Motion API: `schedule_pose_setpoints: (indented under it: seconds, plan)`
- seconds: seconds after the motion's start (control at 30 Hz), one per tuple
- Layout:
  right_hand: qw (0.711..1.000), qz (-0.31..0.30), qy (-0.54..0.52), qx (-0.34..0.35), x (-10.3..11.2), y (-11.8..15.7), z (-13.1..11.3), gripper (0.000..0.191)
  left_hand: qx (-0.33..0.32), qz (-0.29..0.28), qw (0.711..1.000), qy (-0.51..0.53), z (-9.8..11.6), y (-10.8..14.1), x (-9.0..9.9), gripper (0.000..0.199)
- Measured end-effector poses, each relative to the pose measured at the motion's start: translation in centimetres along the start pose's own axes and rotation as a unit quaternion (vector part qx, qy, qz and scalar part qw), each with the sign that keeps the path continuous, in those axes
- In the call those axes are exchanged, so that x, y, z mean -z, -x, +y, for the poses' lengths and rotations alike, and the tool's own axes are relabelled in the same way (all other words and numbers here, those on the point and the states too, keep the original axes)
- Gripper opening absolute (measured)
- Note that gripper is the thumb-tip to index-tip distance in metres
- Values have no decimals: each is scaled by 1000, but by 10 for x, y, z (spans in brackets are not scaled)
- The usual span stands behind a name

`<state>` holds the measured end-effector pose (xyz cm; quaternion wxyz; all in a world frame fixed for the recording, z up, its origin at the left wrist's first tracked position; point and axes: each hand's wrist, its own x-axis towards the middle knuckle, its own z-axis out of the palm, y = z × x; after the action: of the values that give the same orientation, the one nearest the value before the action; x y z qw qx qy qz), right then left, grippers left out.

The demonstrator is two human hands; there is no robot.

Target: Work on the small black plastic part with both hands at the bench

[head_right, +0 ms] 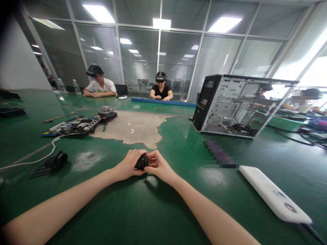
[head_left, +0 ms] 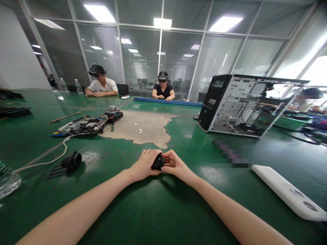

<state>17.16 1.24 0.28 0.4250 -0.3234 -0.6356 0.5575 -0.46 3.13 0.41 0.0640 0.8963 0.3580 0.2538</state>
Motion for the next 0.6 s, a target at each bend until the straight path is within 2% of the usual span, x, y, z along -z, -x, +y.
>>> schedule_pose_setpoints:
  seconds: [0.17,0.3,0.6]
  plan:
    - [999,28,19,6,-1,-1,1,24,6,3,1000,2,1,0,0,53]
    - [999,43,34,3,0,-3,4,27,6,2,1000,7,1,0,0,55]
    - [1000,0,-2,-3,-1,2,-2,33,1,-1,1000,3,1,0,1,56]
